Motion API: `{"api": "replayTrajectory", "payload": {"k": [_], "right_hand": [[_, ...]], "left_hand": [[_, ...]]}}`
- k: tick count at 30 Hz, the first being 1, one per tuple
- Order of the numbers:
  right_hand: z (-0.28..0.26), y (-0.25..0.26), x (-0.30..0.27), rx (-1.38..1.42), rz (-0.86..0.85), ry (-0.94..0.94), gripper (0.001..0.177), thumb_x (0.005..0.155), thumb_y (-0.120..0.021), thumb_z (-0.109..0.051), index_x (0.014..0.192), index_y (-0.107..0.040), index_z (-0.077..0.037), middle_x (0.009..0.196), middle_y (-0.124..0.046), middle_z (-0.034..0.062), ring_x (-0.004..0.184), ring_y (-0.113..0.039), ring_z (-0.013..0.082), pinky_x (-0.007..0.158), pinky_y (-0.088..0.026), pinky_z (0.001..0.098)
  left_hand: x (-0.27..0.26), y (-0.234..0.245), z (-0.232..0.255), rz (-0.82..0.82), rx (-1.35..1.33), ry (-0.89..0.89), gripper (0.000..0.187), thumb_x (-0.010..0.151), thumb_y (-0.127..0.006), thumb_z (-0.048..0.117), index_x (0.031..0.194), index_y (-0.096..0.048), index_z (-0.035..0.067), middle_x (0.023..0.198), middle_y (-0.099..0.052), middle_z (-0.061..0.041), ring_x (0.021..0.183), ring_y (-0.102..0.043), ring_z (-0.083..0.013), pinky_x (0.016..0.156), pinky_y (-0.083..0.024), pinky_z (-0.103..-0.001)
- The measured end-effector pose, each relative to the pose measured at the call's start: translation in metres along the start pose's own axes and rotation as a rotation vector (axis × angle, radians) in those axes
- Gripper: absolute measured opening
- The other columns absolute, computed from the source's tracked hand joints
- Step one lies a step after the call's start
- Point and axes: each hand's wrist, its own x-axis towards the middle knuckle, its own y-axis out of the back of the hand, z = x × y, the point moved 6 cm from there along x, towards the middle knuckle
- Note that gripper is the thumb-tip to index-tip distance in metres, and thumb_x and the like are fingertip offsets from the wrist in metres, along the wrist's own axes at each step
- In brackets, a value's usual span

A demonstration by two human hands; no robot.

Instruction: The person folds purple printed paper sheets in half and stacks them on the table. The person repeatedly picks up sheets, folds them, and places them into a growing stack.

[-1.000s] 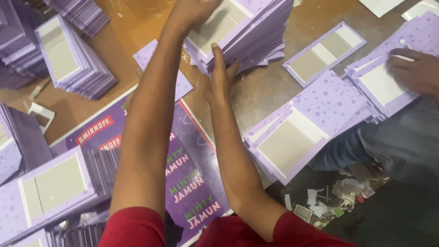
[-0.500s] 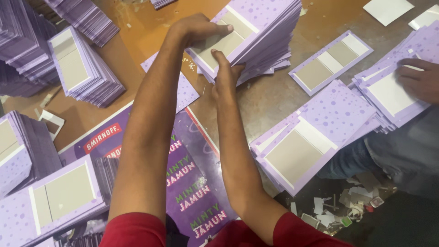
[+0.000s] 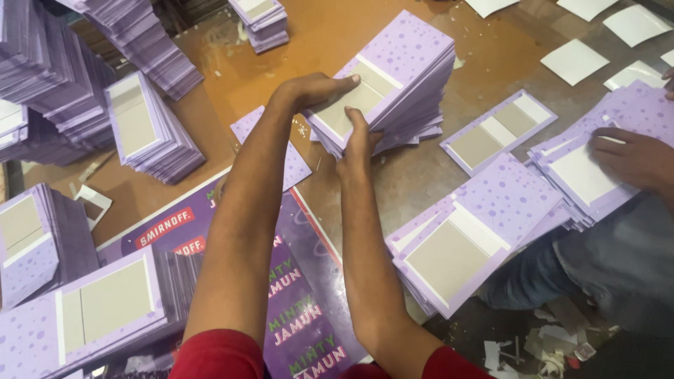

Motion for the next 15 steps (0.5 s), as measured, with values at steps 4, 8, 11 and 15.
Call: {"api": "replayTrajectory", "payload": {"k": [4, 8, 11, 15], "right_hand": [[-0.001, 0.001, -0.007, 0.027, -0.026, -0.004, 0.094, 0.073, -0.077, -0.022, 0.147, -0.027, 0.007, 0.134, -0.054, 0.0265, 0.121, -0.061, 0.0362, 0.096, -0.056, 0.0445], [-0.005, -0.003, -0.012, 0.020, 0.005, -0.010, 0.100, 0.072, -0.076, -0.022, 0.150, -0.019, 0.003, 0.137, -0.050, 0.0252, 0.121, -0.060, 0.0357, 0.096, -0.056, 0.0459], [-0.007, -0.009, -0.016, 0.006, 0.015, -0.033, 0.104, 0.071, -0.077, -0.021, 0.151, -0.013, 0.001, 0.139, -0.047, 0.0254, 0.123, -0.059, 0.0359, 0.097, -0.057, 0.0466], [-0.012, -0.008, -0.017, -0.027, 0.048, -0.069, 0.106, 0.070, -0.077, -0.020, 0.151, -0.010, -0.001, 0.138, -0.047, 0.0257, 0.120, -0.061, 0.0359, 0.093, -0.059, 0.0482]], "left_hand": [[-0.002, -0.009, -0.006, -0.049, -0.059, 0.009, 0.097, 0.078, -0.057, 0.079, 0.135, -0.064, 0.001, 0.133, -0.065, -0.025, 0.120, -0.067, -0.0373, 0.098, -0.054, -0.041], [0.001, -0.007, -0.005, -0.023, -0.027, 0.032, 0.098, 0.077, -0.057, 0.079, 0.133, -0.065, 0.000, 0.133, -0.066, -0.026, 0.119, -0.069, -0.0388, 0.096, -0.055, -0.043], [0.004, -0.006, -0.007, -0.015, -0.081, 0.046, 0.098, 0.075, -0.059, 0.078, 0.133, -0.065, 0.000, 0.132, -0.067, -0.026, 0.117, -0.070, -0.0393, 0.094, -0.057, -0.045], [0.009, -0.009, -0.008, -0.024, -0.140, 0.002, 0.095, 0.077, -0.058, 0.080, 0.137, -0.064, 0.006, 0.133, -0.066, -0.025, 0.117, -0.070, -0.0376, 0.093, -0.058, -0.045]]}}
